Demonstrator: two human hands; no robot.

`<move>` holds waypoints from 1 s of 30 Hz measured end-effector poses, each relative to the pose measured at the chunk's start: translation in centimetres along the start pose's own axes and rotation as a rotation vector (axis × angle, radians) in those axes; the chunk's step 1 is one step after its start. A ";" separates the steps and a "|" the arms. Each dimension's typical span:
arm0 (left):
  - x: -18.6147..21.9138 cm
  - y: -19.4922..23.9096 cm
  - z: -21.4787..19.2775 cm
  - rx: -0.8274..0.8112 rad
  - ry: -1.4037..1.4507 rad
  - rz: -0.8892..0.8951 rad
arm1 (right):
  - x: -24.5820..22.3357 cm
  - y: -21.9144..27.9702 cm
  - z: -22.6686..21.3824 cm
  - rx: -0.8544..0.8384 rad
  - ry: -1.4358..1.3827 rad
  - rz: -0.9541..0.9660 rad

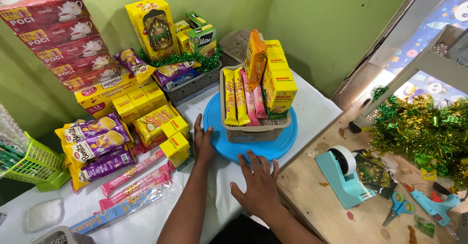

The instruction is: Arrange and secure various snack packages into a gift hamper using tape.

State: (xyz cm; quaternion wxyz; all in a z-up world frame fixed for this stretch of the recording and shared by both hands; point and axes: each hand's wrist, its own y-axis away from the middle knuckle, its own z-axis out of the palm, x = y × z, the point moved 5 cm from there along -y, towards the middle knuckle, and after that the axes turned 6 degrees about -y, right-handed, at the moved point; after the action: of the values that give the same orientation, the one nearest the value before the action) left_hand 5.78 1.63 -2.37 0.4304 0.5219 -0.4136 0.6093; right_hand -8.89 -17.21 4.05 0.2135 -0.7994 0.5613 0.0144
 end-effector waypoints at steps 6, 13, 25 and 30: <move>-0.6 -0.4 0.0 0.003 0.007 -0.020 | -1.1 -1.1 1.3 -0.135 -0.038 0.037; -0.7 -0.5 -0.3 0.014 -0.056 0.026 | -2.5 -1.8 0.9 -0.118 -0.090 0.016; 0.0 0.0 0.1 -0.003 0.050 -0.035 | -1.3 -1.3 -0.1 -0.038 -0.129 -0.014; 0.8 0.6 0.1 0.010 -0.026 -0.117 | 1.6 0.0 -1.5 0.135 -0.054 0.015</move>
State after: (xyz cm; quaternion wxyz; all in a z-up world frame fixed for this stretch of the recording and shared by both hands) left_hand 5.18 1.49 -1.58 0.4575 0.5552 -0.3848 0.5782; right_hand -8.62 -19.21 5.01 0.2819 -0.7785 0.5608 -0.0002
